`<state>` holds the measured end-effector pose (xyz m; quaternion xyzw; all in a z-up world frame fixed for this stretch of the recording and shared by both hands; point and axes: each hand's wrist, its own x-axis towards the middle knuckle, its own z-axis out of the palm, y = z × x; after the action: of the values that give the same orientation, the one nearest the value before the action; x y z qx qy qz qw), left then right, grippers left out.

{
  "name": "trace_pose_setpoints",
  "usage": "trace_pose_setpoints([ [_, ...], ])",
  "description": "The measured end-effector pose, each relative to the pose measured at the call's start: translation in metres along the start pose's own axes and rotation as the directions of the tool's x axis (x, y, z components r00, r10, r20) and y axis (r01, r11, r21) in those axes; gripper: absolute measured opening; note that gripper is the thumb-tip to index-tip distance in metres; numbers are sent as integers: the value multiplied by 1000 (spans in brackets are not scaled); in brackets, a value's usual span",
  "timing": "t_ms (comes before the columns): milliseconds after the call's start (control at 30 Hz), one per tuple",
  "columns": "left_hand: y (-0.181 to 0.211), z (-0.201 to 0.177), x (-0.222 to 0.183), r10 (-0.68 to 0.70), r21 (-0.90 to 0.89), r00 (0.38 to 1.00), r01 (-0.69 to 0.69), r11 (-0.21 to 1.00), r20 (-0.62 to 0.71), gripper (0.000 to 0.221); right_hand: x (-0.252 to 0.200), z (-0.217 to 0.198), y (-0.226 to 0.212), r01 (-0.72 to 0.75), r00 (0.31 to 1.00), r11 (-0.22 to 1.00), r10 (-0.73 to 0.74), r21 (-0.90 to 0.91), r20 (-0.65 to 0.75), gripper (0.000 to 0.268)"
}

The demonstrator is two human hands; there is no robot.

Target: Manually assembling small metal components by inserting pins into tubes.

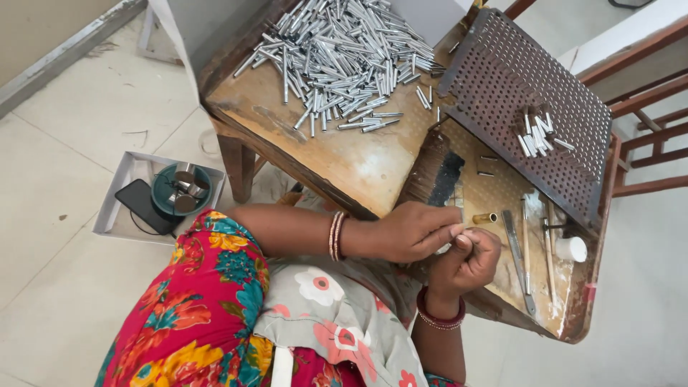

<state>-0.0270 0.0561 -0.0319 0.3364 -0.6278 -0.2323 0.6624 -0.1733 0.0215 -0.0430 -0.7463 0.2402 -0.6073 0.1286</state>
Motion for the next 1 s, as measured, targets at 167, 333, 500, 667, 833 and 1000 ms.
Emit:
trace_pose_setpoints([
  [167, -70, -78, 90, -186, 766, 969, -5, 642, 162, 16, 5, -16, 10, -60, 995, 997, 63, 43, -78, 32],
  [333, -146, -124, 149, -107, 871, 986, -58, 488, 126, 8, 12, -24, 15, -77, 985, 991, 93, 113, -147, 34],
  [500, -128, -134, 155, -166, 875, 948, -172, 453, 272, 13, 15, -24, 13, -93, 986, 991, 105, 98, -127, 34],
  [667, -155, -129, 149, -125, 894, 943, -242, 377, 307, 20, 15, -23, 9, -78, 990, 992, 88, 98, -106, 34],
  [833, -166, -123, 149, -123, 917, 953, -223, 330, 276, 24, 13, -27, 4, -85, 991, 993, 93, 86, -99, 34],
  [1000, -151, -129, 144, -121, 935, 949, -254, 246, 290, 24, 12, -28, 3, -114, 987, 992, 119, 48, -106, 33],
])
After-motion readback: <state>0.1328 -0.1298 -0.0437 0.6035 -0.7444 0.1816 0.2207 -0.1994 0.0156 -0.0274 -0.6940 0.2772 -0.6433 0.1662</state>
